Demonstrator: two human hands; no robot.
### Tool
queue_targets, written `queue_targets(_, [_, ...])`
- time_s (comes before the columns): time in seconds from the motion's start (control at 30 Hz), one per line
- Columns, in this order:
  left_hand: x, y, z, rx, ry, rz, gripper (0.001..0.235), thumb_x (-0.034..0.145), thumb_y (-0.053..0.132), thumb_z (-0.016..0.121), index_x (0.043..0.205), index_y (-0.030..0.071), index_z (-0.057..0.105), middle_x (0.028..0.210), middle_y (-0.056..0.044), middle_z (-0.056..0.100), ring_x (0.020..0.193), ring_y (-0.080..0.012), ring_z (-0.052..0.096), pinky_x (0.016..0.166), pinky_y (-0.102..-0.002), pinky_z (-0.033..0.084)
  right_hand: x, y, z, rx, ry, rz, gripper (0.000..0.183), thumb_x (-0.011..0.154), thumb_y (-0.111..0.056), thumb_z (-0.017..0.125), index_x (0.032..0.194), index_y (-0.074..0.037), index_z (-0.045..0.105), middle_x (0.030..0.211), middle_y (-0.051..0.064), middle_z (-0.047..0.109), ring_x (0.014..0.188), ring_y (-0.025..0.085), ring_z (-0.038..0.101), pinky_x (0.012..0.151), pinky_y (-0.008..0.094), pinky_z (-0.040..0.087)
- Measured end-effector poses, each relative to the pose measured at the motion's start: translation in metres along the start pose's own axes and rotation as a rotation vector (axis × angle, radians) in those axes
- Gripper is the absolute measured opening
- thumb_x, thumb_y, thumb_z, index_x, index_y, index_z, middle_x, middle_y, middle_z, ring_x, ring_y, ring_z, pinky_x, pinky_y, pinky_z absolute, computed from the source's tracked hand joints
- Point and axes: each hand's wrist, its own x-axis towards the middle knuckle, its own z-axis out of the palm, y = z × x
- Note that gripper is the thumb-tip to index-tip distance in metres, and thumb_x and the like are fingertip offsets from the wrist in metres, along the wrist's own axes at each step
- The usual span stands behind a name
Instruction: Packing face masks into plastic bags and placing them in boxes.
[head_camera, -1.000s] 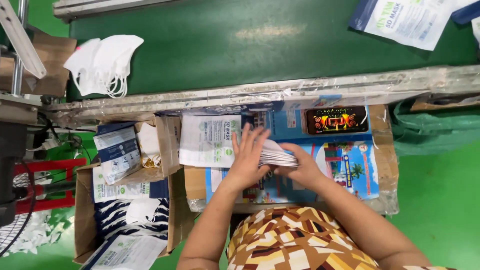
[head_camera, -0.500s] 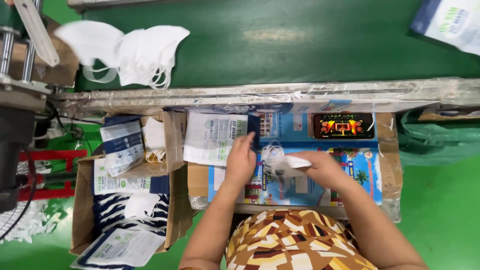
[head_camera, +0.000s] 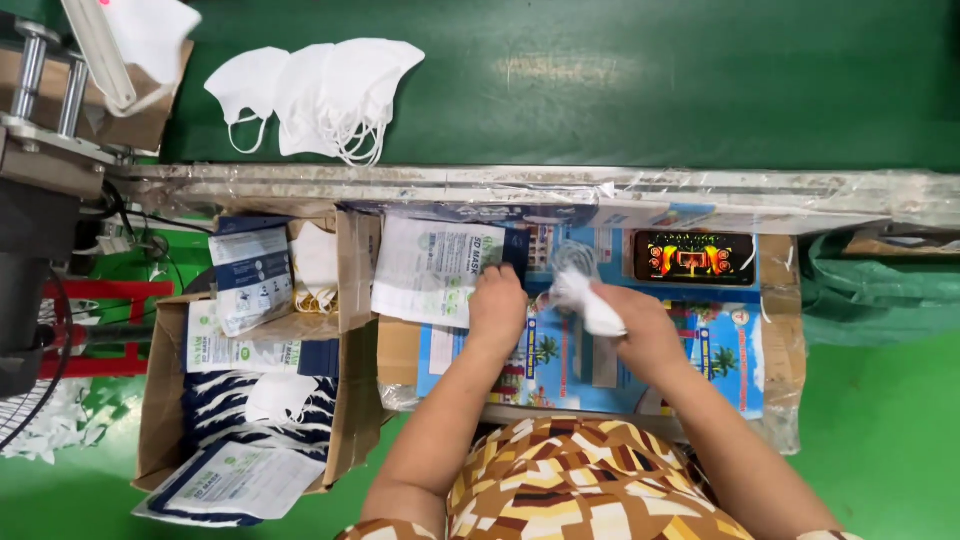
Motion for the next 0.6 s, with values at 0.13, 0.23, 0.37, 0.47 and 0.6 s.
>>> queue_targets(0.13, [0.010,-0.016,0.012,-0.013,0.068,-0.052,0.028,0.084,0.013,0.060,0.108,-0.002,0.061,0.098,-0.022,0.065,0.088,-0.0384,0.066,0.070,-0.047,0.056,0.009,-0.003,0.005,-0.183,-0.007,-0.253,0.052,0.067,-0.005,0.074,0.118,-0.013,0.072,0.115,0.008,0.075,0.106,0.035,0.066,0.089,0.048,0.050])
queue_targets(0.23, [0.010,-0.036,0.012,-0.036,0.073,-0.152,0.025,0.104,0.025,0.059,0.103,0.001,0.063,0.095,-0.019,0.067,0.090,-0.0389,0.067,0.076,-0.049,0.054,0.000,0.000,0.008,-0.286,-0.047,-0.190,0.038,0.071,-0.011,0.080,0.107,-0.019,0.075,0.100,0.001,0.076,0.097,0.030,0.068,0.081,0.046,0.049])
queue_targets(0.37, [-0.016,-0.013,-0.020,-0.574,0.136,0.019,0.018,0.093,0.023,0.069,0.093,0.005,0.069,0.091,-0.015,0.069,0.087,-0.0374,0.067,0.075,-0.047,0.053,0.003,-0.013,0.016,0.791,-0.348,0.400,0.028,0.083,-0.015,0.083,0.109,-0.011,0.074,0.100,0.005,0.075,0.092,0.018,0.068,0.081,0.033,0.055])
queue_targets(0.47, [-0.030,0.008,-0.034,-0.704,0.189,0.277,0.014,0.087,0.019,0.071,0.091,0.007,0.067,0.088,-0.014,0.065,0.082,-0.0377,0.065,0.072,-0.045,0.052,0.001,0.007,0.046,0.886,-0.251,0.487,0.032,0.081,-0.013,0.079,0.112,-0.010,0.075,0.103,0.003,0.078,0.095,0.013,0.070,0.083,0.030,0.057])
queue_targets(0.6, [-0.040,0.010,-0.044,-0.701,0.226,0.293,0.011,0.086,0.012,0.077,0.083,0.008,0.066,0.077,-0.010,0.063,0.066,-0.0298,0.065,0.060,-0.039,0.053,0.015,0.007,0.040,0.304,0.088,0.327,0.030,0.078,-0.011,0.082,0.107,-0.004,0.075,0.101,0.005,0.075,0.088,0.014,0.072,0.079,0.031,0.057])
